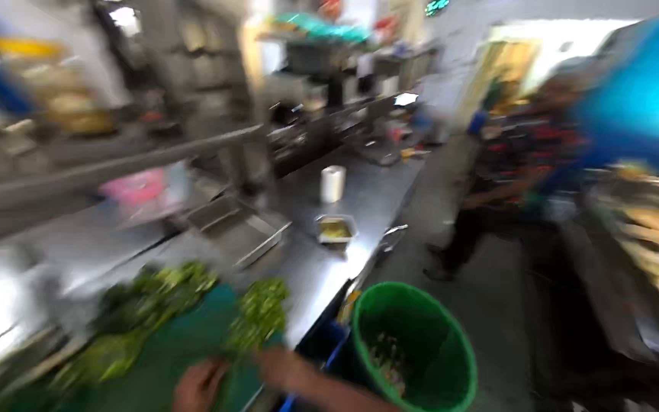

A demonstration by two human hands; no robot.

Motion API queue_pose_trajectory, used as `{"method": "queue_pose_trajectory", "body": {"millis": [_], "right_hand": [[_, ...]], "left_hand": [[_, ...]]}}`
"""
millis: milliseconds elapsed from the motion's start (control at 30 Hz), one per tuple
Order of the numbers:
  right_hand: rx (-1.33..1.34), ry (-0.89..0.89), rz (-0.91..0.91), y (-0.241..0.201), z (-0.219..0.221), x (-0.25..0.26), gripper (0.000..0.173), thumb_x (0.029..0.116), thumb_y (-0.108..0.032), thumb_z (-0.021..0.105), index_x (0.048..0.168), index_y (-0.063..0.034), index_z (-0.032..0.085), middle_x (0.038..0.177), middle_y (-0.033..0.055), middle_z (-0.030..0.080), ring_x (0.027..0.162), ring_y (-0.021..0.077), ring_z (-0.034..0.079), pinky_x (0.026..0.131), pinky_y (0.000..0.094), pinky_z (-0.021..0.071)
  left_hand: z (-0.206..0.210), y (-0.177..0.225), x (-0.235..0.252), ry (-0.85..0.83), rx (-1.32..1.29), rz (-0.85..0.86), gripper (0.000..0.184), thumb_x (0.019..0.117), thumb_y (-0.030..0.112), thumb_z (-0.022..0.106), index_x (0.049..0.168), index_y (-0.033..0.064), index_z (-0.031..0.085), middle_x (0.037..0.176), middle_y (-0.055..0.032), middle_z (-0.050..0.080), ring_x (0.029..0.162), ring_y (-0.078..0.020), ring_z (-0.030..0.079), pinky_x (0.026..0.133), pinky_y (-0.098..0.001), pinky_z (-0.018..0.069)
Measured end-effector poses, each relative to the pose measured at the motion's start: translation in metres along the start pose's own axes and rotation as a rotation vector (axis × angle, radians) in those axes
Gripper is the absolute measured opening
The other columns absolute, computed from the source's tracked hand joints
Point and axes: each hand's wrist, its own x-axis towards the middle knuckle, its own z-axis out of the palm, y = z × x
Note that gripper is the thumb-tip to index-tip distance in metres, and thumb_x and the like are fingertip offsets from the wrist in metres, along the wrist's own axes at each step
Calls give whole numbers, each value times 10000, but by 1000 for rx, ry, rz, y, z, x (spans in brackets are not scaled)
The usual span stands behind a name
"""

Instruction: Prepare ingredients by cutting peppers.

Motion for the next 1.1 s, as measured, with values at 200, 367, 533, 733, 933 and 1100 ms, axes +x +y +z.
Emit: {"method": "queue_pose_trajectory", "body": {"millis": [200,367,533,733,933,1100], "right_hand": [[-225,-434,157,-21,-34,40,530,1049,-205,514,1568,-205,405,1288,247,659,1164,461,654,943,658,528],[-400,-468,193,-48,-64,36,479,1008,-170,579,1476,-210,487,1179,208,700,1079,434,688,859,634,555],[-326,-452,146,-31,-34,50,492,1042,-174,529,1520,-226,424,1144,225,701,1043,444,698,844,636,564],[-420,-490,180,-48,-59,43,489,1005,-176,567,1484,-225,482,1156,200,703,1057,420,692,846,619,557],[-404,-514,142,-45,-56,53,480,1044,-201,524,1516,-237,445,1160,204,701,1071,423,690,863,627,556],[-341,-484,160,-40,-32,51,442,1042,-196,527,1477,-172,458,1161,218,693,1076,427,691,881,621,558]], "left_hand": [[0,-20,6,-112,-52,-30,159,1004,148,635,1026,62,767,1131,-87,730,1153,-229,667,1075,-415,515],[-4,-20,4,-67,-75,32,105,966,71,663,950,29,758,1064,-107,734,1087,-237,692,1031,-399,547],[3,-22,5,-49,-75,57,96,959,62,668,942,38,759,1043,-95,737,1079,-233,694,1029,-397,546],[7,-23,-2,-3,-79,56,90,957,51,670,939,25,755,1025,-104,737,1054,-240,700,1015,-390,552],[7,-22,-1,6,-74,36,89,958,58,673,943,22,753,1026,-101,736,1048,-234,701,1017,-384,552],[8,-24,-5,18,-60,30,88,958,75,685,946,34,761,1032,-92,743,1067,-226,702,1023,-377,551]]}}
